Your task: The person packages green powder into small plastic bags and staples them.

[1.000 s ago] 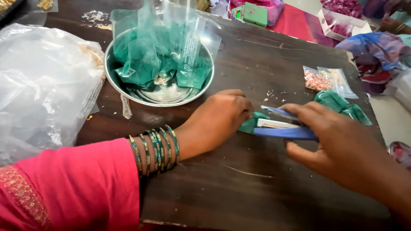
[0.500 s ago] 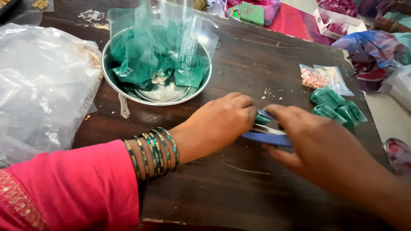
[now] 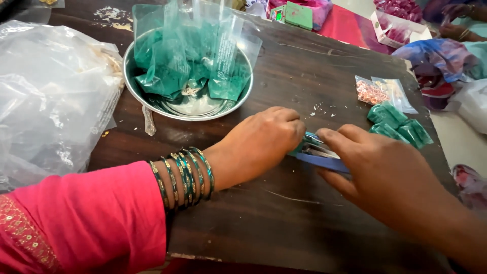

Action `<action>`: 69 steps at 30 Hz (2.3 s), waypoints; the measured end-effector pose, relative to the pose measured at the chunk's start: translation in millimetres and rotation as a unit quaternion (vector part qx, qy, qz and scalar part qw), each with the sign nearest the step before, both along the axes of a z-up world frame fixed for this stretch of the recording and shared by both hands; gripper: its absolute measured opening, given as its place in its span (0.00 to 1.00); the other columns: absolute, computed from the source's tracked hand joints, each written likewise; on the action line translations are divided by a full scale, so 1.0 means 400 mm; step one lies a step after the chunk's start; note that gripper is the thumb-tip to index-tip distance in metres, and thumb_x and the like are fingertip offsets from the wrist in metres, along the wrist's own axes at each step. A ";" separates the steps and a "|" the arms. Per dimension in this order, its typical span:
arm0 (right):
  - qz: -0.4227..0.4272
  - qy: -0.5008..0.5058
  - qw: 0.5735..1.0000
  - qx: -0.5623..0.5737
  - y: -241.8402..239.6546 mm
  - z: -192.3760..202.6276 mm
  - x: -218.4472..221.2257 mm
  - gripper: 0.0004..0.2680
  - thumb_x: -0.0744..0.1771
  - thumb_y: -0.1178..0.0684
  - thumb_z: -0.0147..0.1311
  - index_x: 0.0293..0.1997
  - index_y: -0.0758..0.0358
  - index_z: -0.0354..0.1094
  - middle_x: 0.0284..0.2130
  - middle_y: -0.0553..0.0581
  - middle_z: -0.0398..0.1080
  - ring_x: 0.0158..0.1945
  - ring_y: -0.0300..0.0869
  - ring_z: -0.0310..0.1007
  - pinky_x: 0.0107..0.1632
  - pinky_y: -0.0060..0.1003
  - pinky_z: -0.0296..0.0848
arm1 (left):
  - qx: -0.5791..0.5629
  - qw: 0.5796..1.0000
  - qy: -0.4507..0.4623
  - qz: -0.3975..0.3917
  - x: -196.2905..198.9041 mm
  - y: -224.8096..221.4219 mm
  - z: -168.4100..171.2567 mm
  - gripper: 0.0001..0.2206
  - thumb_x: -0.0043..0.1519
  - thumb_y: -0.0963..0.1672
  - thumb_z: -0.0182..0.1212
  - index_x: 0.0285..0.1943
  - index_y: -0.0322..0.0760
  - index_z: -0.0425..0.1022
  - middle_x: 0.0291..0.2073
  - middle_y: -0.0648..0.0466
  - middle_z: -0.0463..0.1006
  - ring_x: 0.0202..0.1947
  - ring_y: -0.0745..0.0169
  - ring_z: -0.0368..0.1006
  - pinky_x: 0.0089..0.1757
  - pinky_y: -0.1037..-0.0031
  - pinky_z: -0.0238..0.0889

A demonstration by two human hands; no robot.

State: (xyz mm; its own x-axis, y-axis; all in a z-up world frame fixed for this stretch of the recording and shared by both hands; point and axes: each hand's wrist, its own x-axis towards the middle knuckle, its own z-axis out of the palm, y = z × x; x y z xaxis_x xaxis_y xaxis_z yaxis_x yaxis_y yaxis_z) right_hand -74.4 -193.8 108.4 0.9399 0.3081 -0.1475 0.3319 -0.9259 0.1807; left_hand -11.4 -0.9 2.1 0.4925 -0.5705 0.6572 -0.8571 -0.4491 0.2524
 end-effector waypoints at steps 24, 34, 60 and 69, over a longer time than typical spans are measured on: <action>0.090 -0.060 0.970 0.219 -0.068 -0.032 0.019 0.18 0.63 0.45 0.63 0.56 0.61 0.71 0.41 0.53 0.76 0.39 0.42 0.80 0.39 0.37 0.75 | -0.068 0.994 -0.080 -0.031 -0.011 0.019 0.030 0.08 0.56 0.38 0.60 0.43 0.32 0.74 0.43 0.46 0.75 0.50 0.46 0.75 0.50 0.62 0.73; -0.180 0.141 0.783 0.579 -0.107 -0.133 0.041 0.17 0.63 0.53 0.61 0.58 0.63 0.77 0.28 0.47 0.70 0.28 0.32 0.63 0.30 0.29 0.63 | -0.350 0.693 0.604 -0.181 0.012 -0.028 -0.010 0.25 0.52 0.48 0.73 0.58 0.47 0.71 0.47 0.63 0.80 0.49 0.71 0.76 0.46 0.72 0.72; -0.097 0.198 0.785 0.580 -0.123 -0.195 0.075 0.19 0.63 0.57 0.63 0.61 0.67 0.73 0.34 0.49 0.78 0.34 0.30 0.73 0.39 0.27 0.73 | -0.281 0.806 0.500 -0.149 0.029 -0.032 -0.033 0.15 0.50 0.40 0.76 0.45 0.32 0.80 0.36 0.57 0.84 0.37 0.76 0.76 0.42 0.79 0.71; -0.128 0.185 0.785 0.577 -0.099 -0.179 0.064 0.14 0.63 0.58 0.61 0.53 0.68 0.77 0.32 0.50 0.79 0.30 0.31 0.72 0.31 0.27 0.71 | -0.285 0.818 0.481 -0.133 0.029 -0.039 -0.048 0.11 0.52 0.39 0.76 0.41 0.30 0.80 0.33 0.56 0.83 0.35 0.76 0.73 0.39 0.78 0.69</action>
State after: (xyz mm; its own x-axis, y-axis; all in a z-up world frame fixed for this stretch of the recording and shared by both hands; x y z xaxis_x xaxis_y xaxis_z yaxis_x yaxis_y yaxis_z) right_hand -48.9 -233.2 36.8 0.9511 0.2458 -0.1870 -0.0596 -0.4480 -0.8921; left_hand 0.1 -16.6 -17.1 0.8471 -0.4770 0.2343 -0.1860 0.1467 0.9715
